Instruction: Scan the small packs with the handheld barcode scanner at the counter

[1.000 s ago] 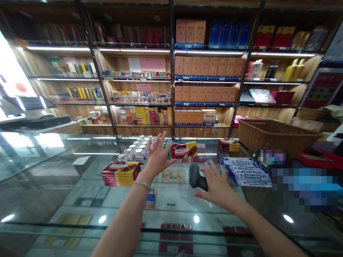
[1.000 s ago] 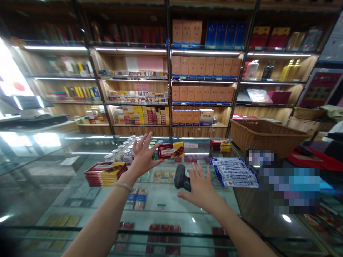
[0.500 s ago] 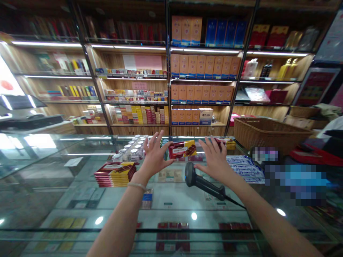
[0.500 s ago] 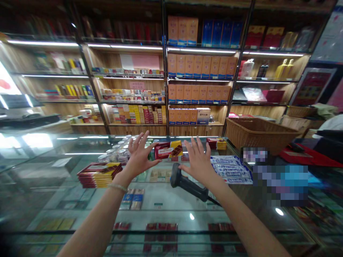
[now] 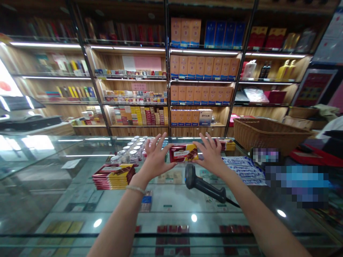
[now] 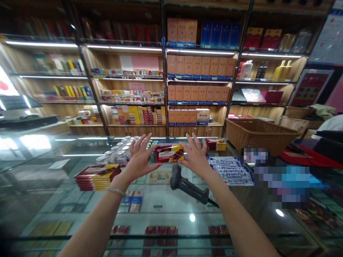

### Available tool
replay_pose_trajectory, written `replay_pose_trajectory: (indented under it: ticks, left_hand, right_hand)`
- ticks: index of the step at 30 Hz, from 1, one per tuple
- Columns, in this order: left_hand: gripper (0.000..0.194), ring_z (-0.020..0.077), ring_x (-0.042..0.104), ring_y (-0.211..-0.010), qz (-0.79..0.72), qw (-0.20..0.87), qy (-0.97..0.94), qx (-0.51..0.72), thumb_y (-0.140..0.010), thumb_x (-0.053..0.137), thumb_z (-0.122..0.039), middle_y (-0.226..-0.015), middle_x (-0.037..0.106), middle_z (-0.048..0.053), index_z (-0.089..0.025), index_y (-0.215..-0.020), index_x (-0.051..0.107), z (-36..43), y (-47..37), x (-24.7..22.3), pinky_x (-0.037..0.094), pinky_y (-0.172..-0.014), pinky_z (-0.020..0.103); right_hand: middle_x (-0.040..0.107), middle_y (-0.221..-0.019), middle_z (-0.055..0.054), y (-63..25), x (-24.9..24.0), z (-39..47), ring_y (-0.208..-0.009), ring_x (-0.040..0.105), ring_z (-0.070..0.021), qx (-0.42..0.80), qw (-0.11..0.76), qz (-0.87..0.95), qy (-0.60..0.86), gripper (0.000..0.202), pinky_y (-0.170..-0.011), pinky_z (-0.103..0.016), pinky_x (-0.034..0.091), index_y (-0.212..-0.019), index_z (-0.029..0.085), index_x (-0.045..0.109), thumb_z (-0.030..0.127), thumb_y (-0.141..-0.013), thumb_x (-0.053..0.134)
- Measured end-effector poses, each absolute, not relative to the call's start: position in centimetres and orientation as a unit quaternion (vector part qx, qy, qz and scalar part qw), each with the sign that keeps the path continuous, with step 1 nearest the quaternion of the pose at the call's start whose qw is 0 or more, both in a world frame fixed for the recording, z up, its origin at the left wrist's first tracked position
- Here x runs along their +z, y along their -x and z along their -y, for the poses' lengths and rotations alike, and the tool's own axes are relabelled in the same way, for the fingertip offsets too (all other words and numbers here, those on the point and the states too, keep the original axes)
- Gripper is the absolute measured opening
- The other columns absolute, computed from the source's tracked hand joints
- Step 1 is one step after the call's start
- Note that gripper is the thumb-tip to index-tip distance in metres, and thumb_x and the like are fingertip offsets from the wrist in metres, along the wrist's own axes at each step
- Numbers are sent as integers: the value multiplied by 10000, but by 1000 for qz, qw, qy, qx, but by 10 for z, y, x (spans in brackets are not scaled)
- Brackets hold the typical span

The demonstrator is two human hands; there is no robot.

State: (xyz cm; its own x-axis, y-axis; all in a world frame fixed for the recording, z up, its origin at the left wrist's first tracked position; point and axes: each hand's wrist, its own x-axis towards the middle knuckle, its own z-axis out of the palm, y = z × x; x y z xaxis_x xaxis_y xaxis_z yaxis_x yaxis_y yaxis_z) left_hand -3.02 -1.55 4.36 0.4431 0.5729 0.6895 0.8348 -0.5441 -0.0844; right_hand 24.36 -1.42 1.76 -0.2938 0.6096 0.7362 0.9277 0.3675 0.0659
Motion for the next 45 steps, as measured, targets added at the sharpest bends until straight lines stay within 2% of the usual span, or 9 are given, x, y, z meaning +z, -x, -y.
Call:
replay_pose_trajectory:
  ticks: [4, 10, 15, 22, 30, 33, 40, 45]
  left_hand:
    - [614, 395, 209, -1547, 426, 174, 829, -317, -752, 754, -554, -1666, 315, 152, -243, -1273, 657, 20, 27, 49, 90, -1236, 643]
    - [525, 403, 182, -1552, 442, 129, 827, -322, -753, 747, -574, -1672, 316, 119, -262, -1173, 708, 18, 25, 49, 98, -1227, 665]
    - [515, 411, 188, -1550, 453, 122, 826, -313, -758, 738, -586, -1663, 331, 133, -247, -1146, 725, 15, 25, 48, 93, -1226, 669]
    - [493, 402, 185, -1549, 450, 115, 826, -318, -785, 716, -590, -1663, 335, 122, -264, -1155, 720, 15, 24, 45, 90, -1219, 678]
    - [588, 407, 192, -1548, 446, 134, 829, -310, -748, 743, -629, -1670, 307, 156, -242, -1188, 699, 16, 24, 46, 96, -1224, 664]
    - [615, 417, 194, -1548, 444, 146, 836, -287, -731, 756, -638, -1674, 292, 166, -243, -1199, 707, 18, 24, 46, 74, -1227, 666]
    - [697, 411, 183, -1555, 424, 157, 853, -261, -697, 806, -577, -1681, 283, 139, -279, -1311, 664, 24, 20, 47, 22, -1242, 655]
    - [756, 426, 176, -1554, 424, 138, 860, -248, -650, 857, -573, -1693, 249, 143, -273, -1313, 653, 30, 15, 51, 43, -1237, 670]
  right_hand:
    - [346, -1653, -119, -255, 23, 23, -1519, 270, -381, -248, 324, 781, 473, 618, -1166, -649, 222, -1403, 311, 584, 516, -843, 750]
    - [480, -1578, -76, -257, 26, 30, -1488, 337, -338, -317, 381, 768, 404, 289, -1175, -595, 210, -1149, 309, 712, 422, -884, 733]
    - [591, -1483, -53, -250, 25, 32, -1427, 430, -287, -376, 396, 753, 366, 130, -1185, -532, 202, -1028, 280, 704, 286, -899, 710]
    - [685, -1368, -19, -248, 24, 32, -1382, 490, -229, -423, 441, 714, 342, 93, -1201, -496, 181, -1005, 271, 676, 210, -935, 662]
    - [706, -1336, -16, -248, 24, 32, -1370, 515, -225, -426, 458, 701, 342, 77, -1193, -484, 203, -1011, 276, 681, 233, -956, 648]
    - [710, -1333, 3, -250, 25, 36, -1356, 536, -209, -452, 438, 701, 335, 110, -1201, -487, 186, -1041, 304, 683, 231, -967, 647]
    - [717, -1320, 45, -248, 25, 44, -1384, 520, -180, -468, 399, 731, 295, 298, -1238, -478, 20, -1232, 387, 636, 227, -980, 637]
    - [738, -1273, 67, -235, 31, 52, -1378, 515, -162, -512, 393, 716, 265, 243, -1246, -480, 46, -1158, 362, 661, 200, -980, 632]
